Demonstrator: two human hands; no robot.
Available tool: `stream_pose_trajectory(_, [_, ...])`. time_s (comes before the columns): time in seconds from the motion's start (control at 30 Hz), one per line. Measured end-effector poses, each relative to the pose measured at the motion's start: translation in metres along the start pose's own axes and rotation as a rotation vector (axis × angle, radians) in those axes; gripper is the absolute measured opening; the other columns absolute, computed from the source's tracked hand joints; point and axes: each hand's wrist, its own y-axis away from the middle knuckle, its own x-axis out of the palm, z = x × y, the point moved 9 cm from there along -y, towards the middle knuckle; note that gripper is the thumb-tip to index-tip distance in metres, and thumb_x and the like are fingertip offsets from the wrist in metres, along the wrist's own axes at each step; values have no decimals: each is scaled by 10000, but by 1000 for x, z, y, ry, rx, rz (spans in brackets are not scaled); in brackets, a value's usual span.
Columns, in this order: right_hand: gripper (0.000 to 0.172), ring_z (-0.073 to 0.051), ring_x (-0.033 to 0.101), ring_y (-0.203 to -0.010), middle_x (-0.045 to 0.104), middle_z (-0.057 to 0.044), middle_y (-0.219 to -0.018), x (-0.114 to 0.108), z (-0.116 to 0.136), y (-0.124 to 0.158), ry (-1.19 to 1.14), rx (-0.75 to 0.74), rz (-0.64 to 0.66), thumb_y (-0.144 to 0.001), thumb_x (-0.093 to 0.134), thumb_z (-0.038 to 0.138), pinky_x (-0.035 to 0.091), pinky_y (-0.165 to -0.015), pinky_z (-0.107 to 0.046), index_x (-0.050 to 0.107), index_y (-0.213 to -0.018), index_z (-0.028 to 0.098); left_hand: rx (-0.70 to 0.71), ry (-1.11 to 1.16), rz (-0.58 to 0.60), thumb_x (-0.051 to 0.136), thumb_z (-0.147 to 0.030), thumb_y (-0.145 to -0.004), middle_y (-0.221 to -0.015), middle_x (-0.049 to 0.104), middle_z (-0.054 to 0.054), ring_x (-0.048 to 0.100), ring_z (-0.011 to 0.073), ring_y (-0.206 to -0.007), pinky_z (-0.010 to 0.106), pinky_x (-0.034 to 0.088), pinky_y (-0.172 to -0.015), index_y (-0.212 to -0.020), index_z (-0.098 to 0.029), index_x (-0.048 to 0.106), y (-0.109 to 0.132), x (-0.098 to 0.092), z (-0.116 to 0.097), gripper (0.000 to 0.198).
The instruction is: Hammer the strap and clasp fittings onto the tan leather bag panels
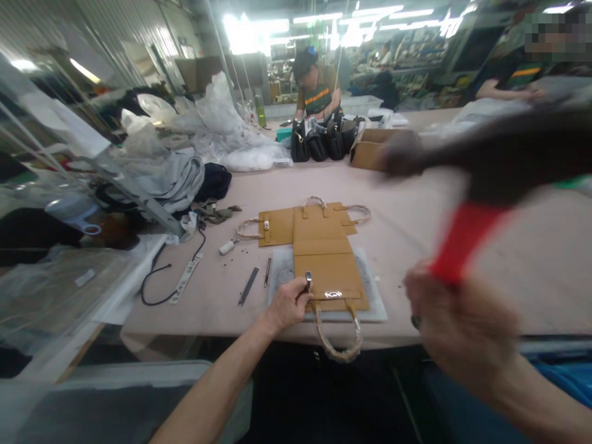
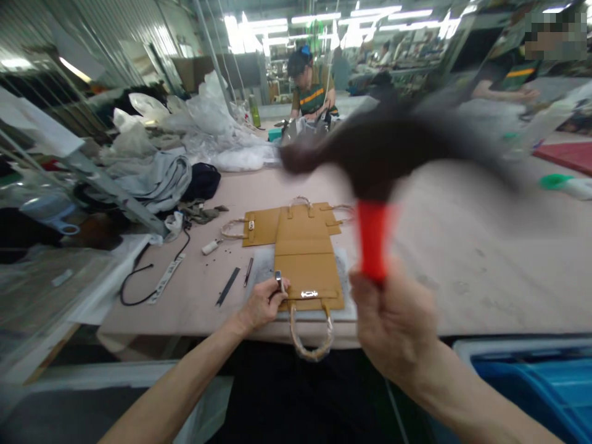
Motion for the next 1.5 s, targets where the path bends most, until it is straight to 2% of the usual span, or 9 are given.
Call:
stream_pose_trajectory(0.2, [369,-149,412,-465,487,10,-537,24,-31,-2,197,-133,138,-970,422,505,252,-492,-303,454,-703,252,-2,2,11,561,-125,-882,-982,715,71,700,211,-920,340,576,-875,-1010,-207,628,3,1,3,167])
stream_pose_trajectory(0.43, [348,-138,452,-421,490,8,-523,51,-179,-20,185,429,244,-968,384,371,338,-452,-273,492,-673,222,-11,8,33,552,-141,-912,-1032,724,82,698,210,-984,347,564,-913,-1017,-191,630,3,1,1,139])
stream_pose_trajectory(0.57, [265,-232,619,-661,651,-125,-734,60,-218,-25,274,464,127,-942,443,309,477,-627,-347,628,-841,148,-16,12,19,573,-181,-930,-1091,731,94,701,215,-1047,353,564,-941,-1050,-187,637,5,-1,0,136])
stream_pose_trajectory(0.7, [397,-351,566,-1184,625,-219,-1274,72,-195,-24,308,250,-17,-893,560,296,450,-996,-479,625,-1247,130,13,1,-23,587,-170,-927,-1095,736,96,712,216,-1073,355,576,-953,-1012,-190,644,6,-7,-6,105])
stream_pose_trajectory(0.87, [388,-332,523,-1248,607,-152,-1331,118,-142,4,157,-134,10,-891,613,283,416,-1098,-532,624,-1267,186,124,-8,-29,620,-151,-912,-1108,757,95,736,212,-1056,355,599,-957,-991,-190,679,11,-8,-15,107])
stream_pose_trajectory(1.07, [467,-341,456,-1344,571,-153,-1418,129,-146,21,54,-56,-17,-894,626,267,344,-1153,-562,564,-1346,165,-225,5,-177,609,-245,-966,-1120,778,102,752,234,-1061,397,618,-954,-1074,-188,710,21,-24,14,158])
stream_pose_trajectory(1.27, [457,-351,478,-1324,560,-173,-1424,124,-143,16,61,99,7,-842,624,181,362,-1116,-552,596,-1297,159,-109,39,31,704,-227,-892,-1112,786,91,755,242,-1056,372,615,-971,-999,-213,772,4,-13,-9,128])
stream_pose_trajectory(1.4, [458,-345,485,-1314,562,-158,-1417,123,-143,16,5,151,-8,-817,618,156,361,-1106,-554,611,-1274,172,-472,451,-350,739,-340,-897,-1033,792,65,776,216,-920,324,647,-807,-989,-200,754,9,-33,23,169])
stream_pose_trajectory(1.5, [477,-347,474,-1329,550,-158,-1415,122,-147,17,-25,208,-68,-785,626,142,358,-1113,-559,625,-1261,176,-552,603,-418,821,-355,-825,-1022,791,68,767,205,-930,319,630,-869,-956,-178,759,2,-17,24,229])
